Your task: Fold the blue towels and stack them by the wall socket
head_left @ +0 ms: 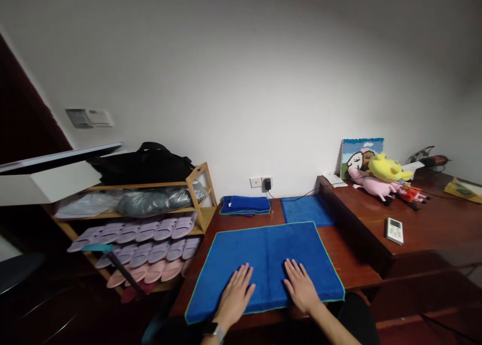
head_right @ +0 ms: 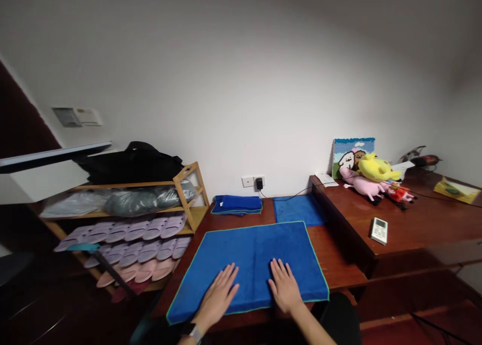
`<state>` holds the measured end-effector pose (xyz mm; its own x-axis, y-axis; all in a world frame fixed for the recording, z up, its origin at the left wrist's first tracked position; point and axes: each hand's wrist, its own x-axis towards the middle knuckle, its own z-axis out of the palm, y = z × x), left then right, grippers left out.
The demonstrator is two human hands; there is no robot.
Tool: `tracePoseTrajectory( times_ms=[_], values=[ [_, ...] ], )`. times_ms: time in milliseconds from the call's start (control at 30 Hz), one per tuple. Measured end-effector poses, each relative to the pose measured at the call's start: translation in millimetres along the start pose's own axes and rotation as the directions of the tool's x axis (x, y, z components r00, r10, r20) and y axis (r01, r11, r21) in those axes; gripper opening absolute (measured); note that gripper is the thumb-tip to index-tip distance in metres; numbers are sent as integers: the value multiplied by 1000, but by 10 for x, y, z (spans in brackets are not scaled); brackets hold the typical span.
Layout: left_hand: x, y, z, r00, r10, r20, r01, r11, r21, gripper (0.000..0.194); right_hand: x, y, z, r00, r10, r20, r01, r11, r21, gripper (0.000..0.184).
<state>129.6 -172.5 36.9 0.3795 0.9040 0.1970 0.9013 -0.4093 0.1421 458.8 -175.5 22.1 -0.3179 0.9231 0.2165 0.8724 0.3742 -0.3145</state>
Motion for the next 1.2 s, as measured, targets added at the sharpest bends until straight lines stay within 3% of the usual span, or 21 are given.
tracePoseTrajectory(
  times_ms=[100,167,367,533,667,800,967,1067,1200],
  values=[
    [70,334,46,988,141,68,-138,989,-51,62,-23,-157,65,999,-44,1,44,999,15,61],
    [31,305,-3,978,189,85,-184,981,-63,65,-29,-152,48,999,-44,12,43,999,10,63],
    [-365,-413,-292,972,211,103,-209,978,-25,77,-179,161,-126,998,-31,61,30,999,12,67],
    [-745,-966,-373,994,80,75,-83,996,37,78,-521,820,-358,988,-98,122,98,995,8,78],
    [-913,-1277,-381,998,28,55,-31,998,59,83,-724,1337,-504,991,-15,133,22,998,-52,85],
    [-980,-1470,-389,1000,4,9,-5,996,90,82,-797,1595,-573,986,36,164,-28,998,-50,88],
    [-1071,-1575,-426,998,-64,15,63,997,43,78,-835,1686,-687,975,69,210,-75,997,19,94],
    [-1110,-1613,-441,995,-96,2,96,995,-7,64,-824,1735,-771,967,55,251,-83,991,103,97],
    [-902,-1637,-452,983,-163,-82,161,986,-36,48,-593,1793,-808,968,153,201,-201,948,245,77]
  ],
)
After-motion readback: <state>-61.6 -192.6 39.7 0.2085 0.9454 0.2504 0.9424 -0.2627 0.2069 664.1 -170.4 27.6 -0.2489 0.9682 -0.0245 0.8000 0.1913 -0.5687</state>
